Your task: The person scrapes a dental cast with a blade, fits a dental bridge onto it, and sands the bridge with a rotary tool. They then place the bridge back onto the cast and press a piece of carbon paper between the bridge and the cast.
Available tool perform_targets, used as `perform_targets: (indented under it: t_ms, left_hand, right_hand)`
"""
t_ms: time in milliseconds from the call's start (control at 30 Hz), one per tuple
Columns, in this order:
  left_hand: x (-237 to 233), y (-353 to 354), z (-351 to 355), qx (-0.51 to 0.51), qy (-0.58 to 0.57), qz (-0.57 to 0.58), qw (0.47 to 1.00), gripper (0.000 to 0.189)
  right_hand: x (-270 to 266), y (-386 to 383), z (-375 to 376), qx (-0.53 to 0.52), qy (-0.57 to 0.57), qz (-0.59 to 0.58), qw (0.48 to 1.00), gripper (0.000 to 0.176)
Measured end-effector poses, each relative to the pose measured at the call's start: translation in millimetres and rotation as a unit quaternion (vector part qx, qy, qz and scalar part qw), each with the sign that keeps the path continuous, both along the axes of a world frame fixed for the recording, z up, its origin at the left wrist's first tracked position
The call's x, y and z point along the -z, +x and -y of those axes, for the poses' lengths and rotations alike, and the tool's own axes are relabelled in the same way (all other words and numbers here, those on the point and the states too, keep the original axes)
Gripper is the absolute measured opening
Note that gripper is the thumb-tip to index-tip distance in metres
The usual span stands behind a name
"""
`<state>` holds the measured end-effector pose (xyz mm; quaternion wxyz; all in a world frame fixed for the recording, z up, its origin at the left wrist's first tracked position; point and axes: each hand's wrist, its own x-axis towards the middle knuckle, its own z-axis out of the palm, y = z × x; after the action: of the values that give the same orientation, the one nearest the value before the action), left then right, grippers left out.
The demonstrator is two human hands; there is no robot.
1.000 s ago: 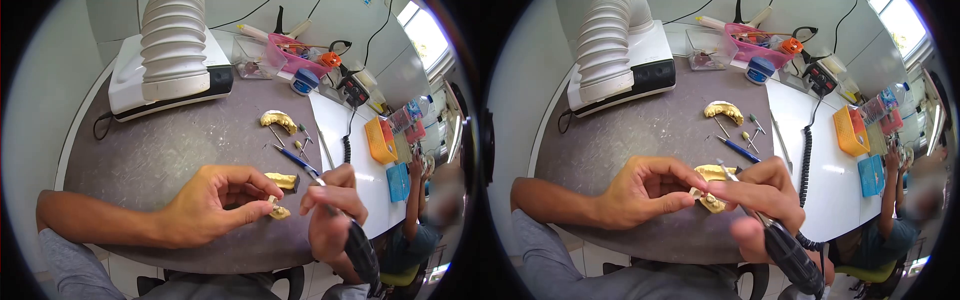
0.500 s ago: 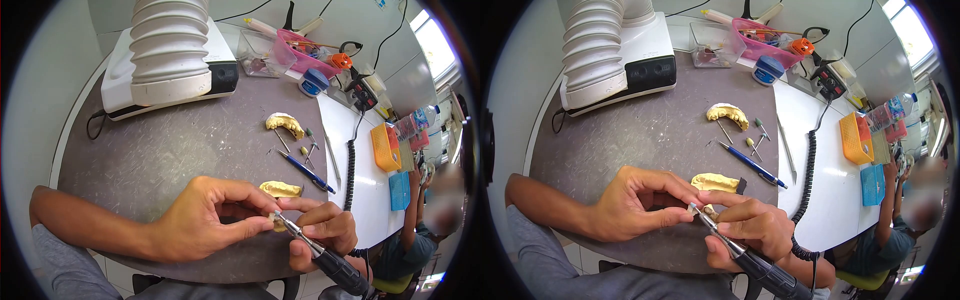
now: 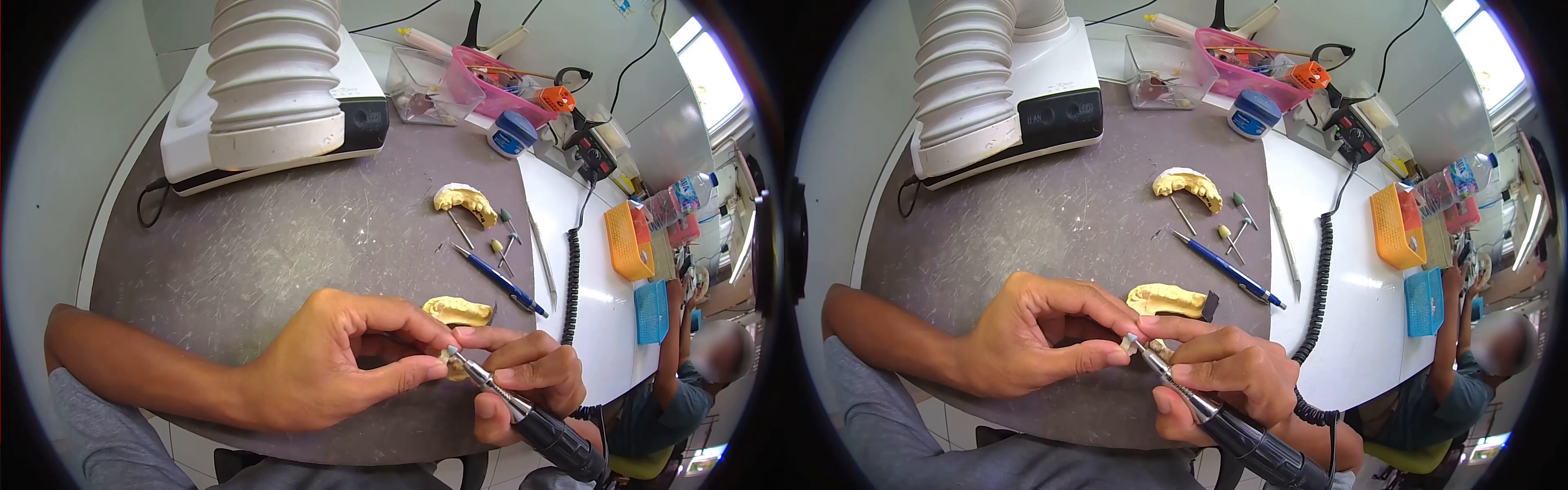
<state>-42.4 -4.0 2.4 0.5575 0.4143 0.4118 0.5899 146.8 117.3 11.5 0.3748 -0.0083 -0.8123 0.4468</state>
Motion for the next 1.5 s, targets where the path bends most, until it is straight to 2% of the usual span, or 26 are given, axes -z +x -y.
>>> perform_targets:
  t_ms: [167,333,567,633,733,933,1267,1333,1500]
  left_hand:
    - [-5,-2,0,0.014,-0.036,0.006,0.999,0.019]
    - [0,0,0,0.004,0.004,0.011,1.000,0.018]
    - [-1,0,0,0.003,0.003,0.006,1.000,0.018]
    - [-1,0,0,0.000,0.004,0.005,1.000,0.018]
    - [0,0,0,0.002,0.002,0.014,1.000,0.018]
    - [-1,0,0,-0.001,-0.003,0.009,1.000,0.018]
    - [-3,0,0,0.004,-0.011,0.006,1.000,0.018]
    - [-3,0,0,0.005,-0.012,0.007,1.000,0.018]
    - [-3,-1,0,0.008,-0.015,0.010,1.000,0.018]
  right_hand:
    - [1,-1,0,0.000,0.006,-0.012,1.000,0.028]
    - [-1,0,0,-0.004,0.019,0.003,1.000,0.030]
    - [-3,1,-2,-0.007,0.020,0.020,1.000,0.032]
    - [-5,-1,-5,-0.028,0.091,0.034,0.995,0.032]
    - [-4,1,-1,-0.013,0.026,0.023,0.999,0.033]
    - [-2,2,-1,-0.011,0.019,0.028,0.999,0.034]
    - [-9,3,-3,-0.034,0.039,0.061,0.997,0.037]
    - [-8,1,-4,-0.029,0.099,0.050,0.993,0.033]
    - [-11,4,-3,-0.030,0.075,0.065,0.995,0.035]
